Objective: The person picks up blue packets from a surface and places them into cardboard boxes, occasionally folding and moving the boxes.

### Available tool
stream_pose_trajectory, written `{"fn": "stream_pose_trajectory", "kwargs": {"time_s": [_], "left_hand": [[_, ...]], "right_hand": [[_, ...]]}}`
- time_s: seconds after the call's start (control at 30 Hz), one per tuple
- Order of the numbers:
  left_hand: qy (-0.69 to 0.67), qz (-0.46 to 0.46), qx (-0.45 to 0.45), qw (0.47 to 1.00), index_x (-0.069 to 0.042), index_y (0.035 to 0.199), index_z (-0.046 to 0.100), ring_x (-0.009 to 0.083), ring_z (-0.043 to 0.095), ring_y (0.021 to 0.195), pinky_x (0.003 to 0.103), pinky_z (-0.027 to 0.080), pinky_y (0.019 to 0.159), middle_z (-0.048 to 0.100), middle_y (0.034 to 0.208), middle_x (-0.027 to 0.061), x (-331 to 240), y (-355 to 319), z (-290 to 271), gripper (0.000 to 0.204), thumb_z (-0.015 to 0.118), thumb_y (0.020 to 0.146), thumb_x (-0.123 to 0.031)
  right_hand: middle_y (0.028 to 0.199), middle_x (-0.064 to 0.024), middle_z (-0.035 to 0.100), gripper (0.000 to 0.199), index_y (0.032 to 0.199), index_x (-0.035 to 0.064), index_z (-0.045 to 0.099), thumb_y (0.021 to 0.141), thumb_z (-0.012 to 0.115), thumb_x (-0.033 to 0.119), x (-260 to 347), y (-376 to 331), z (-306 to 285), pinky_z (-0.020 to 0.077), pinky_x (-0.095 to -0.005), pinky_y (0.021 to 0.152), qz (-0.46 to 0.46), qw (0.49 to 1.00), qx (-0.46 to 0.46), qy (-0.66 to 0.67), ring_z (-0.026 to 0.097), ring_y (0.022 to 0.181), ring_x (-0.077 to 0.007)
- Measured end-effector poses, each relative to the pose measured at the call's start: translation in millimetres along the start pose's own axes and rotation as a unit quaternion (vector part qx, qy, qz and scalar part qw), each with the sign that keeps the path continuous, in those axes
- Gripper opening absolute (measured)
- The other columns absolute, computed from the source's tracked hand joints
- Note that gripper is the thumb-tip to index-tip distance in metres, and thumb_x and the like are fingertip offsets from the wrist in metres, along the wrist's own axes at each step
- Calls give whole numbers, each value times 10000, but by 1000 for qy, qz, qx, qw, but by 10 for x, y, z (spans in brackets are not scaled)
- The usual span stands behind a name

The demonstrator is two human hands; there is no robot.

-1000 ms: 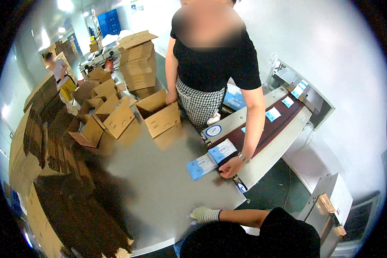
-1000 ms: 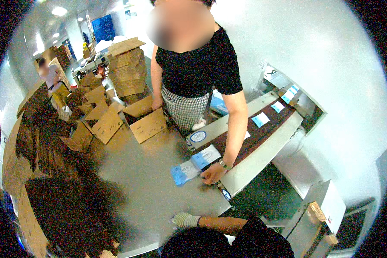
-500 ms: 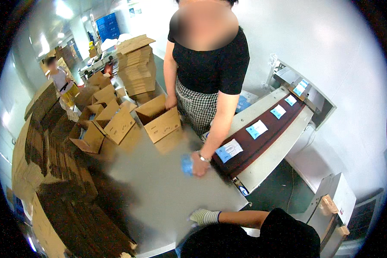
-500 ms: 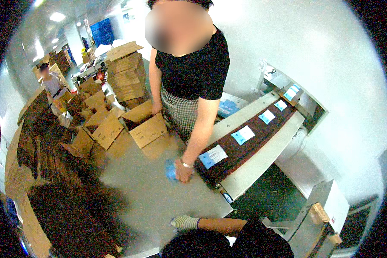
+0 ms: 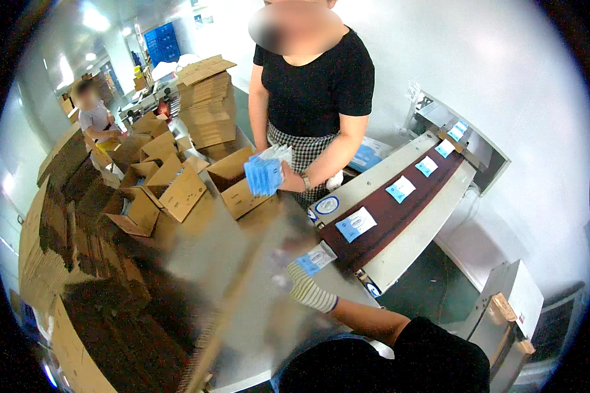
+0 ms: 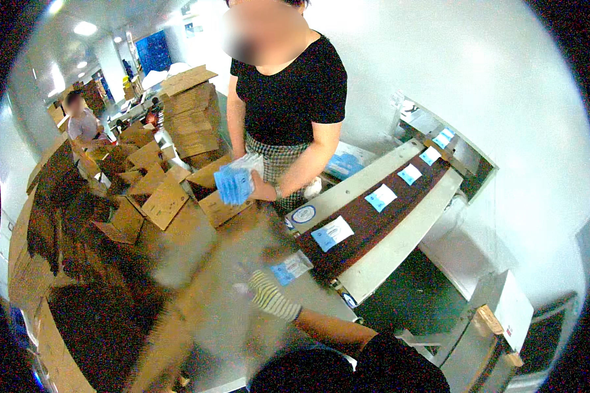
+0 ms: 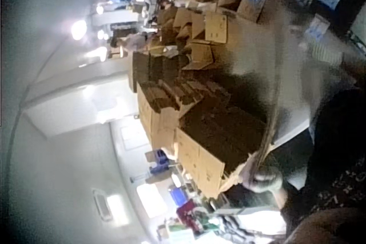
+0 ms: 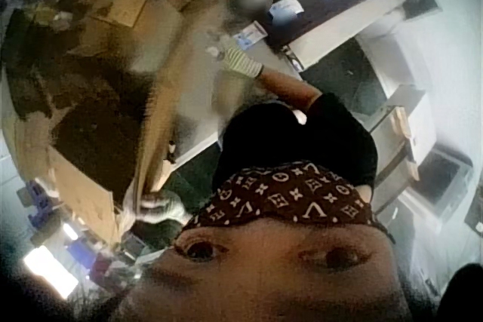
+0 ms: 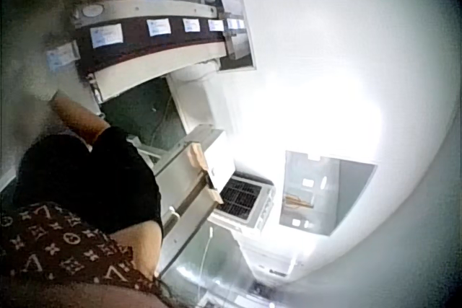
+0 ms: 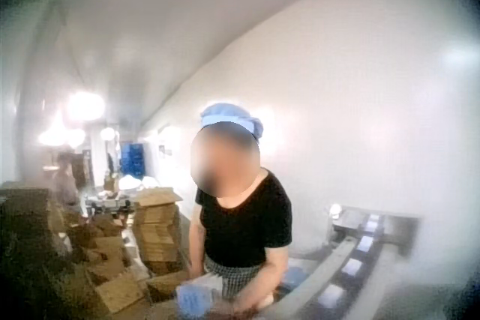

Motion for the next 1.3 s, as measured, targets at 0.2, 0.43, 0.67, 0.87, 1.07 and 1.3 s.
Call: {"fn": "stream_pose_trajectory", "kwargs": {"time_s": [0.2, 0.43, 0.67, 0.87, 1.07, 1.3], "left_hand": [[-182, -127, 69, 973, 29, 956, 560, 276, 568, 738, 374, 441, 665, 600, 848, 150, 85, -155, 545, 446, 348, 957, -363], [-316, -336, 210, 862, -9, 954, 549, 224, 549, 942, 355, 415, 866, 595, 999, 121, 706, -925, 1143, 339, 401, 945, -313], [-375, -446, 228, 780, -32, 941, 575, 174, 535, 901, 290, 422, 850, 595, 980, 80, 902, -1433, 1340, 160, 519, 813, 47], [-331, -465, 215, 793, -19, 961, 560, 145, 518, 853, 277, 437, 814, 570, 929, 49, 999, -1369, 1249, 143, 553, 822, 17], [-283, -413, 213, 839, 9, 1015, 558, 172, 529, 842, 288, 440, 789, 585, 956, 75, 1112, -1356, 1184, 180, 561, 854, -73], [-73, -261, 273, 923, 28, 1212, 442, 346, 528, 989, 390, 419, 875, 513, 1150, 229, 1003, -1437, 1319, 389, 524, 878, -153]], "right_hand": [[1130, -91, 549, 506, 1207, 2, 483, 903, 497, 406, -959, -4, -96, 426, -336, 899, -7, 955, -81, 285, 520, 1037, -198], [1071, -86, 551, 479, 1214, 14, 451, 903, 509, 373, -728, -255, -151, 387, -308, 918, 64, 949, -151, 268, 498, 1041, -175], [956, -108, 574, 466, 1005, 16, 529, 795, 661, 410, -214, -200, -214, 451, -354, 810, 29, 993, -118, 6, 546, 888, -216], [964, -116, 552, 431, 1019, 32, 523, 764, 705, 327, -180, -125, -30, 413, -356, 859, 105, 992, -17, -69, 518, 945, -225], [1044, -166, 571, 509, 1063, 13, 529, 731, 736, 339, 0, 44, 167, 406, -362, 905, 54, 997, 57, -22, 526, 1015, -252], [1230, -182, 475, 724, 1271, 13, 378, 724, 749, 309, -33, -359, 918, 361, -372, 985, 53, 943, 297, 144, 446, 1156, -247]]}}
Point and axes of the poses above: each hand's wrist, its own y-axis towards the middle knuckle, its own z-axis out of the palm, x = y × z, the point moved 9 cm from there along y, towards the middle knuckle
